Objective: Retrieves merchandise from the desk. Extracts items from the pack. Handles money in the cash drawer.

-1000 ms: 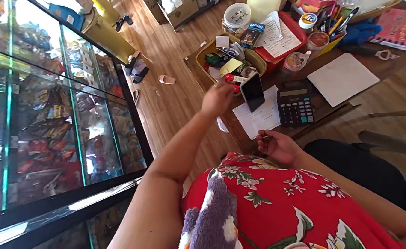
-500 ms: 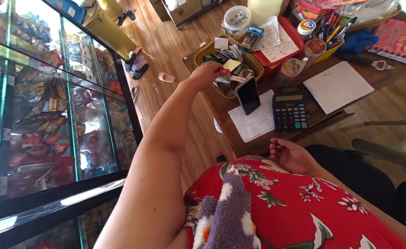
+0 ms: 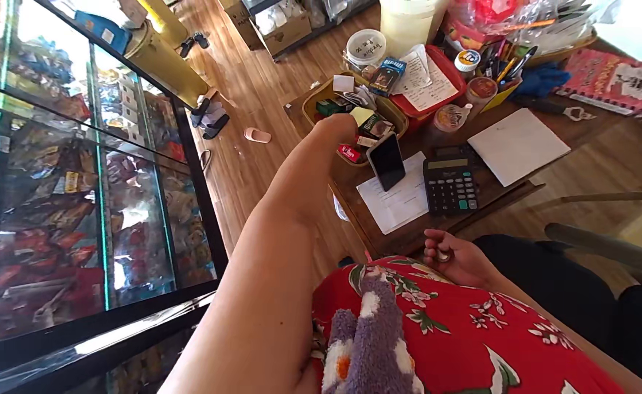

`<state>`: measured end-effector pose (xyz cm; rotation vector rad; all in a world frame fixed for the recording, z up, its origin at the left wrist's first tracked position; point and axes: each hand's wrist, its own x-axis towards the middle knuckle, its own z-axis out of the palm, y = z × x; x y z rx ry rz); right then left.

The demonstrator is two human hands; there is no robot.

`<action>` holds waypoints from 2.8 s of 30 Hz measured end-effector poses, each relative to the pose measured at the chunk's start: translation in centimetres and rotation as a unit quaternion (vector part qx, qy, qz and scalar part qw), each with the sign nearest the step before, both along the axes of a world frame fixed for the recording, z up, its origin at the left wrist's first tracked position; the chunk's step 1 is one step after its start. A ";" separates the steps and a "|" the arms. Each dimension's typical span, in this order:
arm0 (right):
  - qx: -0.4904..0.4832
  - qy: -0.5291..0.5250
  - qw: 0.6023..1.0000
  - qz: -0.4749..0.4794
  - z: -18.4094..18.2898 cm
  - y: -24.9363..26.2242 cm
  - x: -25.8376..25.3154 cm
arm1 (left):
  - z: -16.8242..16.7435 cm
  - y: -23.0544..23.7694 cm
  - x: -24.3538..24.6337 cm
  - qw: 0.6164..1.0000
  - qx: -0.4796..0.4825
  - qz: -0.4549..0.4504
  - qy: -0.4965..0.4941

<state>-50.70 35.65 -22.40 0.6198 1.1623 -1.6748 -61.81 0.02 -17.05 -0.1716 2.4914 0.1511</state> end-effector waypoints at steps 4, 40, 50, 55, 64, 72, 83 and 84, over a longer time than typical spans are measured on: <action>-0.004 -0.008 1.000 -0.022 0.0 0.6 0.4 | -0.8 0.6 -0.6 0.999 -0.032 -0.002 -0.018; -0.174 0.304 0.913 0.209 5.0 -3.9 -0.7 | 3.7 8.3 22.4 0.590 0.742 0.259 0.187; 0.067 0.413 0.900 0.120 6.2 -3.9 0.9 | 3.9 13.6 24.1 0.814 0.333 0.057 0.473; 0.056 0.409 0.902 0.129 5.9 -3.2 1.4 | 2.4 13.4 23.6 0.836 0.370 0.201 0.351; -0.093 0.180 0.969 0.139 4.9 -1.3 0.0 | 0.3 12.8 23.3 0.712 0.521 0.434 0.182; -0.216 0.134 0.962 0.101 3.1 1.8 -1.1 | -2.4 12.0 23.9 0.631 0.555 0.513 0.174; -0.102 0.174 0.963 0.178 1.4 1.7 -1.0 | 0.6 14.9 21.5 0.853 0.369 0.294 0.222; -0.082 0.169 0.966 0.178 1.6 1.4 -0.8 | 1.0 15.1 21.3 0.864 0.358 0.274 0.226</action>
